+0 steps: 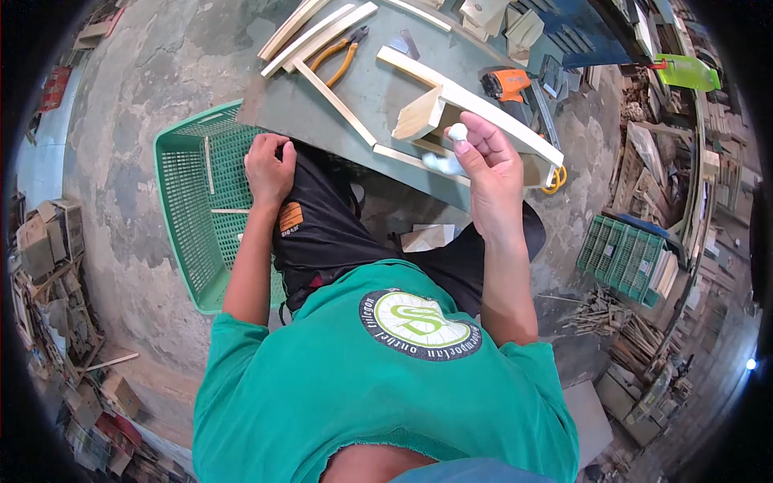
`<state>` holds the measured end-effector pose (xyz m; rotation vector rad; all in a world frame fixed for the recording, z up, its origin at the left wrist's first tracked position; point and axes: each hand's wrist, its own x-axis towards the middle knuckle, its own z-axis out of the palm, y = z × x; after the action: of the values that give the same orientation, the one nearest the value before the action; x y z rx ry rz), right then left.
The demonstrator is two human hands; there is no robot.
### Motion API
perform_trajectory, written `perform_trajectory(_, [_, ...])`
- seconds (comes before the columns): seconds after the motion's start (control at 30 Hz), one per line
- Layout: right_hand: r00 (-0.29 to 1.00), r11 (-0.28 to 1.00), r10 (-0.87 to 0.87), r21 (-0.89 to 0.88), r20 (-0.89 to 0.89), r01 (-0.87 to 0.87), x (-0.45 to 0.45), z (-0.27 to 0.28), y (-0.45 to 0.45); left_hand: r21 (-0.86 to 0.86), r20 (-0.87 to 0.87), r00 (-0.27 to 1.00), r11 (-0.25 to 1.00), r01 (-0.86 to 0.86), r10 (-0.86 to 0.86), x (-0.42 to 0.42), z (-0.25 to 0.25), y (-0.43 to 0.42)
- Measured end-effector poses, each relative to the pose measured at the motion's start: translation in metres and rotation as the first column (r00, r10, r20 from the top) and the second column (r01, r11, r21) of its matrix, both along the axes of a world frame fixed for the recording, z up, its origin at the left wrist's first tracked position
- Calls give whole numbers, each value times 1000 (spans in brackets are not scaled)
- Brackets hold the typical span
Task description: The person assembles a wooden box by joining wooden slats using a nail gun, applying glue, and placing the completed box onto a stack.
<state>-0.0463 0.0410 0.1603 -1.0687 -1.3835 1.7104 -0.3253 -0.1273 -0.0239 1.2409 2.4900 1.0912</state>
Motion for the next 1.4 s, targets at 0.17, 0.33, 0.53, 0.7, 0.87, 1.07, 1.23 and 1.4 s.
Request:
perform_trajectory(0.17, [1000, 1000, -21, -22, -6, 21, 6, 20, -13, 242, 72, 997, 970, 2, -20, 15, 21, 0])
perform_trajectory(0.33, [999, 999, -32, -29, -13, 31, 12, 15, -30, 508, 825, 223, 855, 109, -519, 88, 111, 14])
perform_trajectory(0.53, [817, 609, -212, 727, 536, -318, 5, 27, -49, 458, 877, 64, 868, 193, -477, 120, 145, 36])
perform_trajectory(0.7, [899, 507, 131, 751, 418, -423, 10, 19, -57, 474, 874, 4, 853, 216, -487, 119, 146, 38])
perform_trajectory(0.87, [928, 737, -48, 640, 369, -217, 14, 18, -44, 482, 835, 276, 875, 50, -476, 105, 131, 30])
perform_trajectory(1.07, [951, 938, -138, 345, 277, 36, 8, 4, -10, 257, 585, 806, 963, -78, -91, 29, 70, 7])
perform_trajectory(1.23, [993, 975, -72, 215, 89, 52, 1, 8, -3, 71, 191, 972, 985, -155, 139, -7, 7, -4])
perform_trajectory(1.4, [995, 990, -95, 98, -38, 98, -1, 7, -3, 67, 11, 997, 994, -83, 82, -13, -4, 10])
